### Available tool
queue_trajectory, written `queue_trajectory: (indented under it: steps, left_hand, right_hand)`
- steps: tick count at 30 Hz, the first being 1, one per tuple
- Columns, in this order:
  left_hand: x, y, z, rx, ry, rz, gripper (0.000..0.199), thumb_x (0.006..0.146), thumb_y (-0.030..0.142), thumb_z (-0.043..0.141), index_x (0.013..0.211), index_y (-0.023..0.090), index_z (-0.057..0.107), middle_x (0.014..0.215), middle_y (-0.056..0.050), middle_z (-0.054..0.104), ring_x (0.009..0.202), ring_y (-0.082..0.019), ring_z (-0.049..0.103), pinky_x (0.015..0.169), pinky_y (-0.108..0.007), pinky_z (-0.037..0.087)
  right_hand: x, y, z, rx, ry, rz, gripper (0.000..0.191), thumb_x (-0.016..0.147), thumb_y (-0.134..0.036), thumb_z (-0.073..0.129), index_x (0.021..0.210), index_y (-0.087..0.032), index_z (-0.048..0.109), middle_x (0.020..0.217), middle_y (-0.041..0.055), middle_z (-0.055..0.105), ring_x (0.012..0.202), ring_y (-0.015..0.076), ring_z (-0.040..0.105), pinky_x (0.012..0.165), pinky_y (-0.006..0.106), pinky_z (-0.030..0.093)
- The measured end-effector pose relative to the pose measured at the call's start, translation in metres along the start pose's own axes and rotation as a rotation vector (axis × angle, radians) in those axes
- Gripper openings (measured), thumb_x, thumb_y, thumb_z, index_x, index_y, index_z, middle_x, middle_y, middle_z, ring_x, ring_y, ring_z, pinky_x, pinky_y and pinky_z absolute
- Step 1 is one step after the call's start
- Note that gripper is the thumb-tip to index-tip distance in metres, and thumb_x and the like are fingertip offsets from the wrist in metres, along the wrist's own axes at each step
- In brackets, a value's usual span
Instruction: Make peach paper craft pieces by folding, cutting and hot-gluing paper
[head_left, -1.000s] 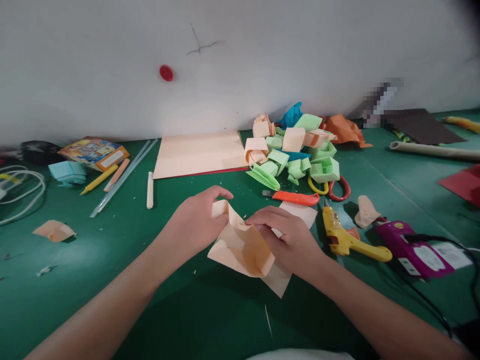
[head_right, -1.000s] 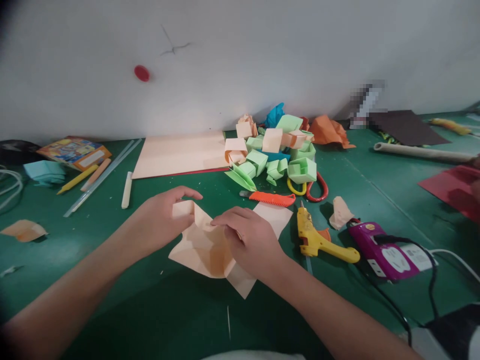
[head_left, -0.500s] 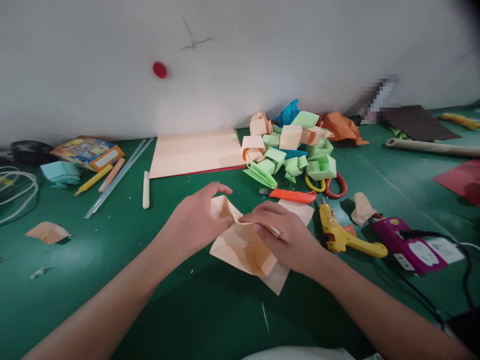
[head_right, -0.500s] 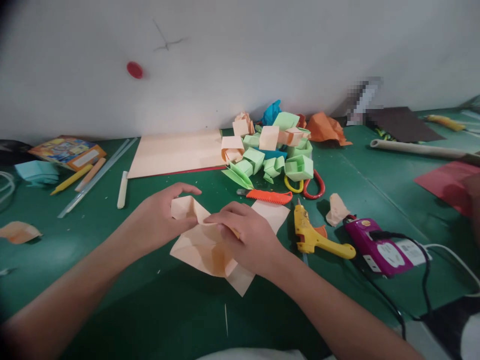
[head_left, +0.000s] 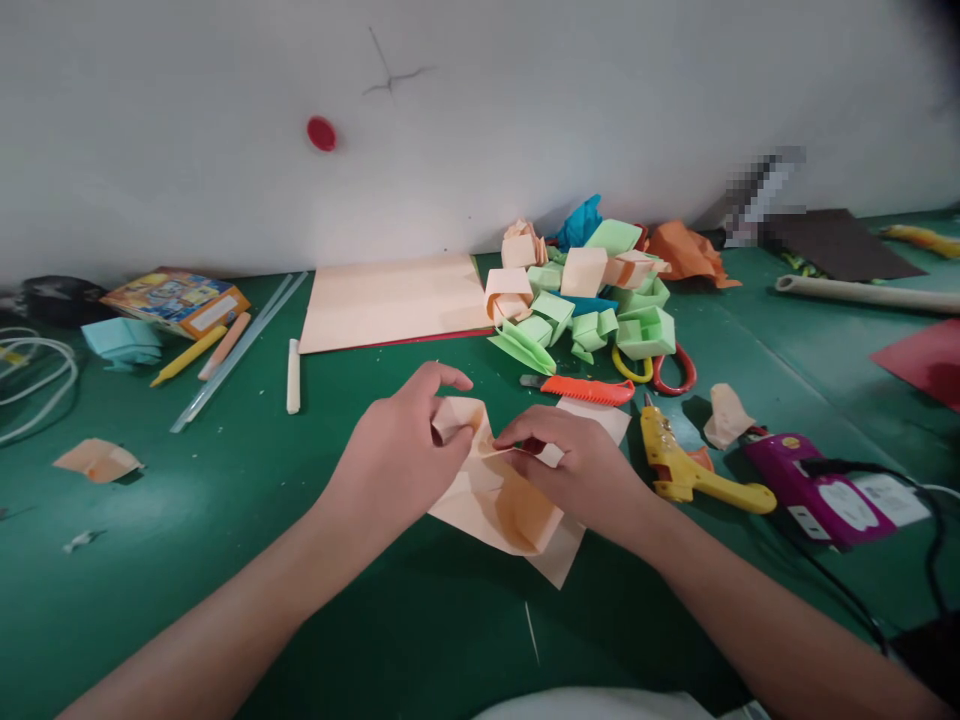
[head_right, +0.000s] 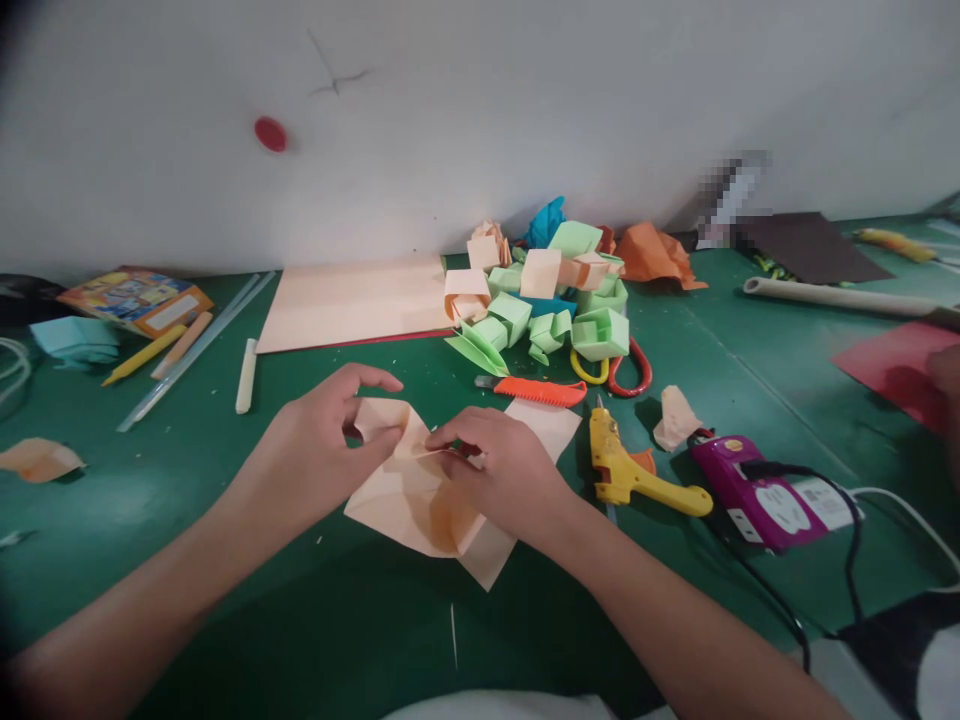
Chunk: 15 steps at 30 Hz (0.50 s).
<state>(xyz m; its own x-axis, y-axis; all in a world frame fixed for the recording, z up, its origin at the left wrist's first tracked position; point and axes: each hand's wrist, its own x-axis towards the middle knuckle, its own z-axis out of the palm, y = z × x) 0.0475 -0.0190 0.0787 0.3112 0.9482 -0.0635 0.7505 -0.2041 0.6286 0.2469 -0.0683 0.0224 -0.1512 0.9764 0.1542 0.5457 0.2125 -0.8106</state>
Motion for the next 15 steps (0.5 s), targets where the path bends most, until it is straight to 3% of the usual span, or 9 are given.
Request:
queue_trajectory:
  steps: [3, 7, 11, 15]
  left_hand:
    - [-0.009, 0.005, 0.003, -0.064, -0.085, 0.078, 0.034, 0.089, 0.036, 0.061, 0.122, 0.03, 0.056, 0.094, 0.002, 0.078, 0.083, -0.021, 0.074, 0.063, -0.027, 0.051]
    - [-0.015, 0.005, 0.01, -0.065, -0.14, 0.142, 0.036, 0.088, 0.03, 0.062, 0.124, 0.032, 0.056, 0.112, 0.003, 0.078, 0.101, -0.021, 0.075, 0.076, -0.03, 0.056]
    - [-0.014, 0.003, 0.016, -0.016, -0.112, 0.204, 0.037, 0.091, 0.016, 0.056, 0.125, 0.032, 0.057, 0.117, 0.003, 0.076, 0.105, -0.019, 0.073, 0.079, -0.028, 0.055]
    - [-0.01, 0.001, 0.019, 0.11, -0.09, 0.219, 0.037, 0.089, 0.012, 0.057, 0.121, 0.031, 0.058, 0.107, 0.003, 0.075, 0.095, -0.02, 0.073, 0.072, -0.026, 0.053]
  right_hand:
    - [0.0, 0.0, -0.001, 0.014, 0.014, 0.113, 0.007, 0.085, -0.019, 0.069, 0.089, -0.024, 0.066, 0.085, -0.0009, 0.072, 0.073, 0.0158, 0.062, 0.068, 0.031, 0.049]
    - [0.002, 0.0, -0.002, 0.095, 0.044, 0.206, 0.022, 0.082, -0.026, 0.074, 0.101, -0.025, 0.061, 0.091, -0.001, 0.07, 0.073, 0.016, 0.063, 0.068, 0.032, 0.051]
    - [0.002, -0.001, -0.004, 0.091, 0.034, 0.215, 0.034, 0.082, -0.026, 0.073, 0.114, -0.028, 0.063, 0.093, -0.0017, 0.069, 0.07, 0.0152, 0.062, 0.067, 0.032, 0.051]
    - [0.002, -0.003, -0.007, 0.07, 0.004, 0.215, 0.019, 0.083, -0.025, 0.072, 0.102, -0.026, 0.068, 0.087, -0.0017, 0.07, 0.069, 0.0148, 0.061, 0.065, 0.03, 0.048]
